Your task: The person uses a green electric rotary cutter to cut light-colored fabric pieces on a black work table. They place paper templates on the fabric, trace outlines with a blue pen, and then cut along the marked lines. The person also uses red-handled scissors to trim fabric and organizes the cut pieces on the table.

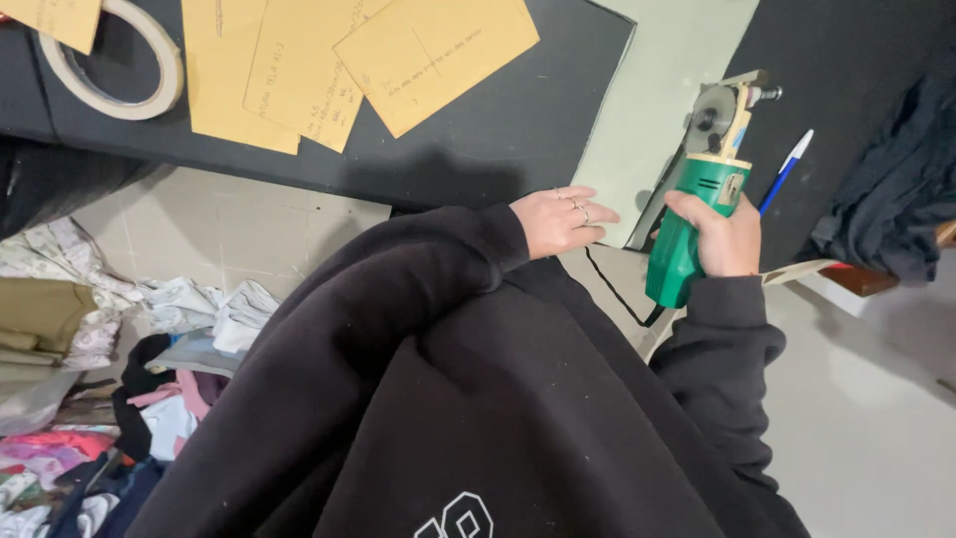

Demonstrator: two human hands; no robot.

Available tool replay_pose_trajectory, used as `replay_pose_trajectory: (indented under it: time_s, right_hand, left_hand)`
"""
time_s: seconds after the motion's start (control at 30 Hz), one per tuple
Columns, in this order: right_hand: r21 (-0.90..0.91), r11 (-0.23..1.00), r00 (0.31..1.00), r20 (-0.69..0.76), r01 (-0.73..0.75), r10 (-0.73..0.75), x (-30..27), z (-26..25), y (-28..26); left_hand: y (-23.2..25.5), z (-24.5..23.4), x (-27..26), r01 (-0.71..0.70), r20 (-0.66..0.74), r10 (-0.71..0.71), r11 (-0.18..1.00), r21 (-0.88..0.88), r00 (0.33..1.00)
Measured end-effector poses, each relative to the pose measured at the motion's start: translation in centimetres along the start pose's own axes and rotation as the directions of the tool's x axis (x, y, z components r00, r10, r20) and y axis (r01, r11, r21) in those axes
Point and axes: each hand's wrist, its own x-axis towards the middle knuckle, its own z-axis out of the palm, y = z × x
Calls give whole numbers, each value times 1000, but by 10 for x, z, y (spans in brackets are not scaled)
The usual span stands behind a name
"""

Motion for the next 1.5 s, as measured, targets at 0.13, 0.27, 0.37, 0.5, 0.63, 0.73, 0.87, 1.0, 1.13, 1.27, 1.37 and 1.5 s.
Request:
replay_pose_trajectory:
  time_s: [0.13,0.27,0.37,0.5,0.63,0.73,0.87,1.0,1.13,1.27,1.37,1.5]
  right_hand:
    - [-92,995,995,90,49,-40,17,-28,0]
    - [-631,734,963,240,249,-121,67,-95,5]
    - [-789,518,941,319,329,-112,92,-117,-6]
    - [-781,463,904,407,420,-132,109,-110,-34]
    - [-787,424,886,452,449,-99,111,-103,-48]
    - [-822,348,888,453,450,-78,119,-99,-55]
    - [-827,333,885,463,453,-52,125,-94,-61]
    - [-816,302,865,496,492,-68,131,-83,-67]
    - [-825,226,853,517,518,-65,125,-60,-85]
    - [-801,215,827,559,559,-65,120,-42,-96]
    - [-814,212,838,543,540,-53,119,-30,-103]
    - [-796,178,815,571,579,-99,121,-17,-103]
  left_hand:
    - [4,-3,-1,17,-14,-17,999,39,1000]
    - [1,-20,-2,4,-88,-1,999,31,996]
    - [4,-26,-4,-4,-58,3,1000,-22,998]
    - [1,-20,-6,5,-28,-7,999,-42,1000]
    - [3,-16,-8,-2,-24,2,999,-34,1000]
    - [1,-18,-7,0,-27,-1,999,-32,1000]
    - [4,-22,-6,1,-17,-2,1000,-29,1000]
    - [2,-17,-8,12,-13,-12,999,-31,1000]
    - [4,-18,-7,26,-2,-26,998,-48,1000]
    - [3,-18,-6,52,20,-51,998,-46,998]
    - [6,-17,-7,58,22,-57,997,-54,998]
    - [10,-23,-6,56,-13,-56,998,-16,998]
